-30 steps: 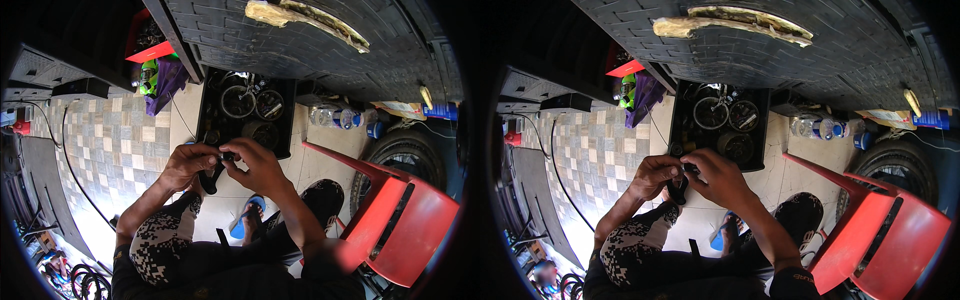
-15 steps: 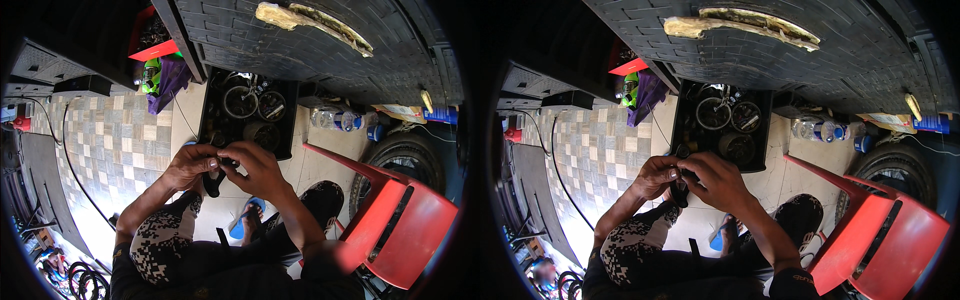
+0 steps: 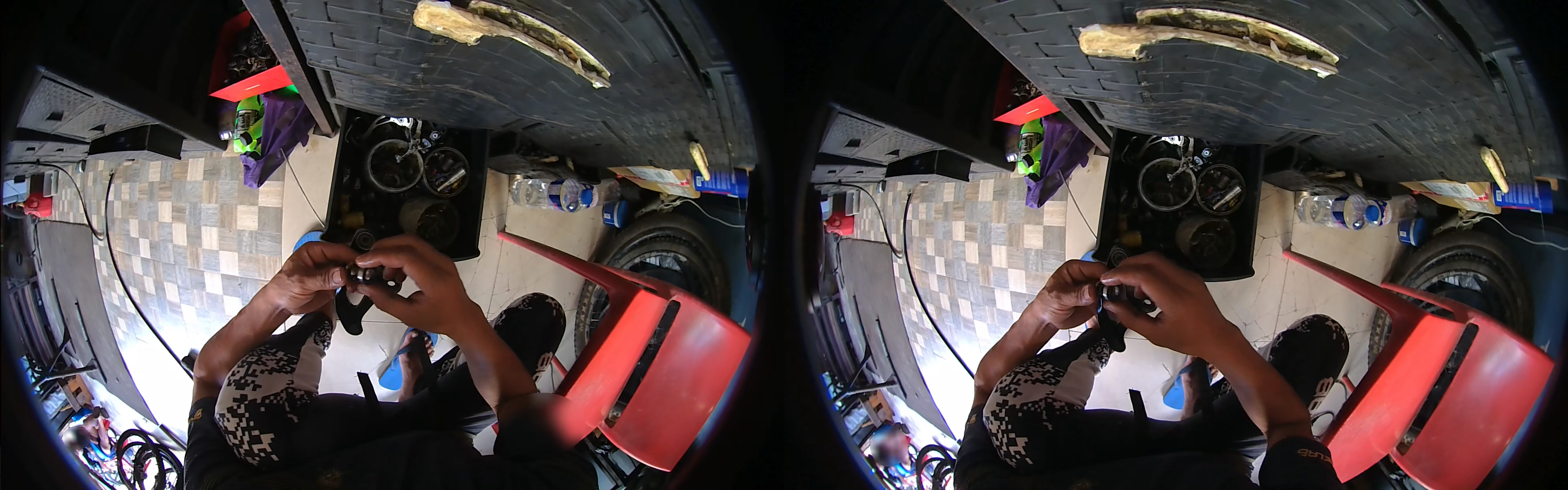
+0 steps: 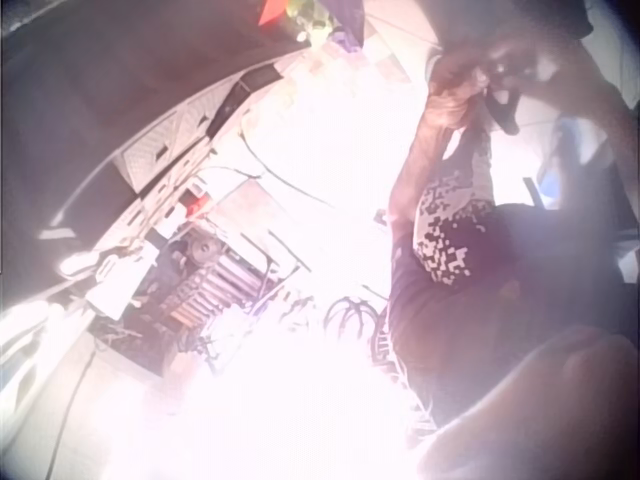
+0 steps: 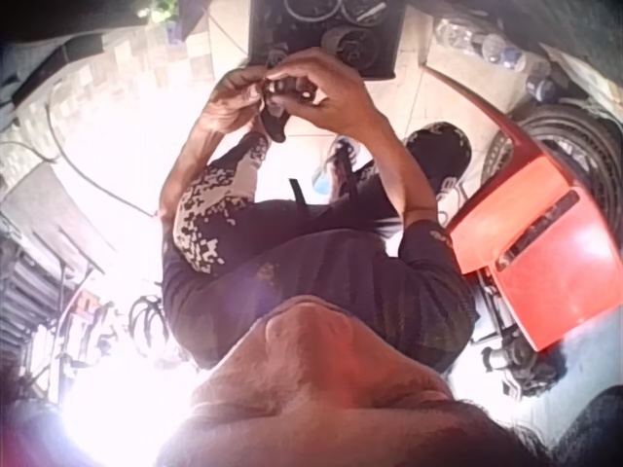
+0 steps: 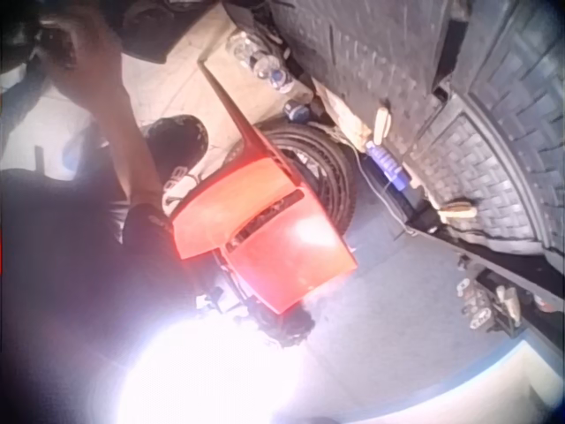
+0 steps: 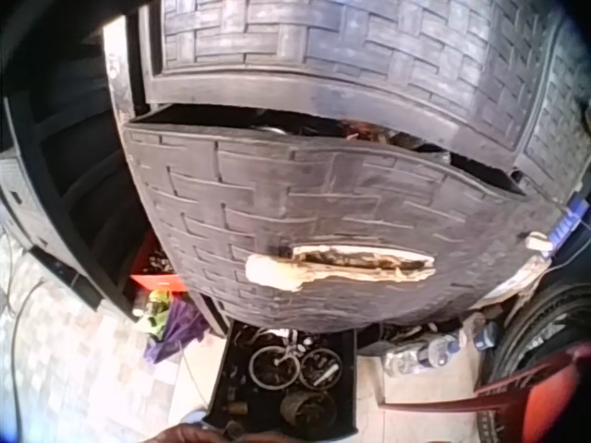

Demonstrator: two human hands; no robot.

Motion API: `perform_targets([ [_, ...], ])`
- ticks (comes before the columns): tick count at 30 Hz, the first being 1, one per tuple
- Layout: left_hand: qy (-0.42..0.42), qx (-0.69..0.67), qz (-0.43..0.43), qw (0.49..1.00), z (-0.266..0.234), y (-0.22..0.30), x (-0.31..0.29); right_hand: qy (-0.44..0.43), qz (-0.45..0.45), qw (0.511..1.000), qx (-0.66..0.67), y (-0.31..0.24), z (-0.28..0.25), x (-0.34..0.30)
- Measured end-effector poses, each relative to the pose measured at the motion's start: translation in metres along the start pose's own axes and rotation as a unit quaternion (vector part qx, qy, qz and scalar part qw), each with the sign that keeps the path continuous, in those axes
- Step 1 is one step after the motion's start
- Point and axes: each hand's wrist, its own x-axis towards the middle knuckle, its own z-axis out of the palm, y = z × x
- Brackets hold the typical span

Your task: The person sorts small mechanical parts from a drawer and a red box, picking up and examining each piece by hand. They handle bearings, washers, and other small components, placing them back into the containers.

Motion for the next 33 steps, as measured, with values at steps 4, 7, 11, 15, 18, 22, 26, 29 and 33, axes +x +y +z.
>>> perform_targets([
  [4, -0.009, 0.001, 0.018, 1.0, -0.001, -0.001, 0.0, 0.031, 0.008, 0.998, 0.047, -0.002, -0.009, 0.002],
  [7, -0.019, -0.012, 0.013, 1.0, -0.003, 0.0, 0.001, 0.047, -0.009, 0.998, 0.04, 0.001, -0.014, 0.003],
  [11, -0.033, -0.018, 0.012, 0.999, -0.004, 0.0, 0.001, 0.044, -0.007, 0.998, 0.034, 0.002, -0.015, 0.002],
  [15, -0.03, -0.027, 0.009, 0.999, -0.006, -0.002, 0.001, 0.038, 0.02, 0.995, 0.093, 0.004, -0.015, -0.001],
  [18, -0.044, -0.029, 0.01, 0.999, -0.009, -0.003, 0.002, 0.019, 0.057, 0.984, 0.167, 0.009, -0.017, -0.003],
  [22, -0.045, -0.036, 0.008, 0.998, -0.01, -0.003, 0.003, 0.021, 0.092, 0.946, 0.31, 0.017, -0.018, -0.005],
  [26, -0.041, -0.042, 0.014, 0.998, -0.009, -0.004, 0.003, 0.023, 0.091, 0.926, 0.365, 0.022, -0.02, -0.005],
  [29, -0.04, -0.044, 0.016, 0.998, -0.009, -0.004, 0.003, 0.013, 0.095, 0.933, 0.347, 0.022, -0.022, -0.005],
  [33, -0.046, -0.039, 0.016, 0.998, -0.011, -0.005, 0.002, 0.016, 0.095, 0.937, 0.337, 0.019, -0.02, -0.006],
])
